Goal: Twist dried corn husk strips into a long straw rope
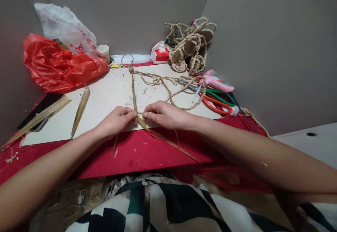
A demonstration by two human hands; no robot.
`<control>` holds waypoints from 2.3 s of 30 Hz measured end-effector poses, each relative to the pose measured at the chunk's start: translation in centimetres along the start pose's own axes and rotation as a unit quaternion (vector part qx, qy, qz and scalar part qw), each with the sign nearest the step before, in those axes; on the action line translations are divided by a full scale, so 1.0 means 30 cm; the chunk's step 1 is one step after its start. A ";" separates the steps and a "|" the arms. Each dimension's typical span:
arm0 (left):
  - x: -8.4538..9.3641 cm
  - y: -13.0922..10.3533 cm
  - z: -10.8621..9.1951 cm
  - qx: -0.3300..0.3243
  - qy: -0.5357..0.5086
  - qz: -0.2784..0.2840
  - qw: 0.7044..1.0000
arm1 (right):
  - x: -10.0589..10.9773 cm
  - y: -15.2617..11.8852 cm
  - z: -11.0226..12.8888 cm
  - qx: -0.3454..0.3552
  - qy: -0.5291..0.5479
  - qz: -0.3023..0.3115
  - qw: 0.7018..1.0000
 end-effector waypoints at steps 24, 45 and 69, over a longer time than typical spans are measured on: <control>-0.024 -0.026 0.002 -0.003 -0.140 0.017 0.990 | -0.056 -0.173 0.124 0.079 -0.089 -0.050 0.992; 0.025 -0.032 -0.030 -0.061 0.242 0.004 0.968 | -0.100 0.038 -0.034 -0.118 0.426 0.058 0.895; 0.034 -0.062 -0.051 -0.081 0.160 -0.060 0.982 | -0.140 0.009 -0.046 -0.082 0.594 0.070 0.797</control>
Point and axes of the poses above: each hand's wrist, its own y-axis towards the middle knuckle, its own x-axis out of the back of the hand, z = x × y, the point moved 3 cm from there along y, towards the middle knuckle, and after that the axes turned 5 degrees about z, right-handed, at the moved point
